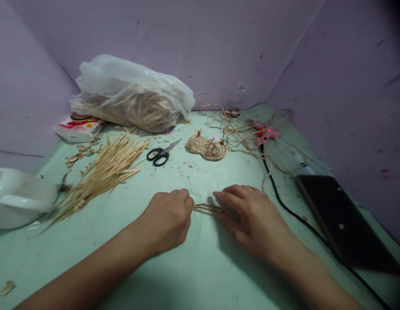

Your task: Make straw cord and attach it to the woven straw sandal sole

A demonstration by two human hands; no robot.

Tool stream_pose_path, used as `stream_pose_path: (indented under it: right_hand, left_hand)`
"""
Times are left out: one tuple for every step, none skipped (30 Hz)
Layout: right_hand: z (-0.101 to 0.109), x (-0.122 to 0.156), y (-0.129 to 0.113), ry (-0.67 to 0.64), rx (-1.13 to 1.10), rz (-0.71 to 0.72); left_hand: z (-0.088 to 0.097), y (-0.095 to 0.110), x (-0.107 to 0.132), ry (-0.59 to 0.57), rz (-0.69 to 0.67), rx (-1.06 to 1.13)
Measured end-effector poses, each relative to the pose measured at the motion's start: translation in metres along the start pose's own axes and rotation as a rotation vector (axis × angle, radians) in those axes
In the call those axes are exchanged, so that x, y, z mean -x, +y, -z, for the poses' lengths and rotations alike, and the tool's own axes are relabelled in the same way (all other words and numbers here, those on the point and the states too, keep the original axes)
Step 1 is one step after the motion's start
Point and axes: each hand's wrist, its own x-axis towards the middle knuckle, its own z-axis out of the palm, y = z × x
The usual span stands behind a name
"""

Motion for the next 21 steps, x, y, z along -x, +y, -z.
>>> stream_pose_path:
  right_hand:
    - [-0.002,-0.001,-0.003,0.034,-0.016,0.05]
    - [-0.004,-0.002,-0.007,0.063,-0.026,0.101]
    - [-0.007,-0.005,-0.011,0.082,-0.025,0.145]
    - [-0.011,-0.007,-0.014,0.091,-0.014,0.176]
    - [-0.016,-0.009,-0.017,0.084,-0.001,0.196]
    - [-0.02,-0.012,-0.019,0.069,0.008,0.206]
    - [-0.023,-0.013,-0.019,0.056,0.008,0.207]
    - [-0.026,-0.014,-0.019,0.049,0.001,0.199]
    - [-0.028,-0.014,-0.017,0.053,-0.014,0.184]
    - [-0.029,-0.013,-0.015,0.06,-0.033,0.167]
    - [-0.03,-0.011,-0.012,0.066,-0.057,0.148]
    - [-0.03,-0.009,-0.009,0.068,-0.084,0.131]
    - [-0.029,-0.007,-0.006,0.063,-0.11,0.116]
    - [-0.029,-0.005,-0.004,0.056,-0.132,0.105]
    - [-0.028,-0.003,-0.002,0.049,-0.149,0.098]
    - [-0.027,-0.001,0.0,0.043,-0.159,0.091]
    - [-0.027,0.0,0.001,0.039,-0.162,0.085]
    - [-0.026,0.0,0.002,0.037,-0.16,0.08]
    - [-0.026,0.001,0.002,0.036,-0.156,0.078]
    - [-0.026,0.001,0.002,0.036,-0.154,0.079]
    - [-0.026,0.0,0.002,0.035,-0.155,0.082]
  left_hand:
    - [0.0,0.0,0.0,0.003,0.0,0.0]
    - [-0.001,0.0,0.0,0.009,0.0,0.003]
    - [-0.001,0.0,0.001,0.017,0.0,0.008]
    - [-0.002,-0.001,0.001,0.024,-0.001,0.017]
    - [-0.003,-0.001,0.001,0.033,-0.001,0.027]
    - [-0.004,-0.002,0.001,0.042,0.0,0.038]
    - [-0.005,-0.003,0.001,0.051,0.004,0.05]
    - [-0.006,-0.004,0.001,0.057,0.007,0.061]
    - [-0.006,-0.005,0.001,0.064,0.013,0.073]
    - [-0.007,-0.007,0.001,0.068,0.018,0.088]
    - [-0.007,-0.008,0.002,0.072,0.024,0.106]
    - [-0.007,-0.009,0.002,0.074,0.028,0.129]
    - [-0.007,-0.011,0.002,0.079,0.032,0.154]
    - [-0.008,-0.012,0.002,0.083,0.034,0.182]
    - [-0.008,-0.013,0.002,0.088,0.037,0.211]
    - [-0.008,-0.014,0.002,0.091,0.037,0.238]
    - [-0.008,-0.014,0.002,0.096,0.036,0.26]
    - [-0.008,-0.015,0.002,0.103,0.034,0.276]
    - [-0.009,-0.015,0.002,0.114,0.029,0.283]
    - [-0.01,-0.016,0.002,0.127,0.022,0.284]
    - [-0.011,-0.016,0.003,0.143,0.01,0.279]
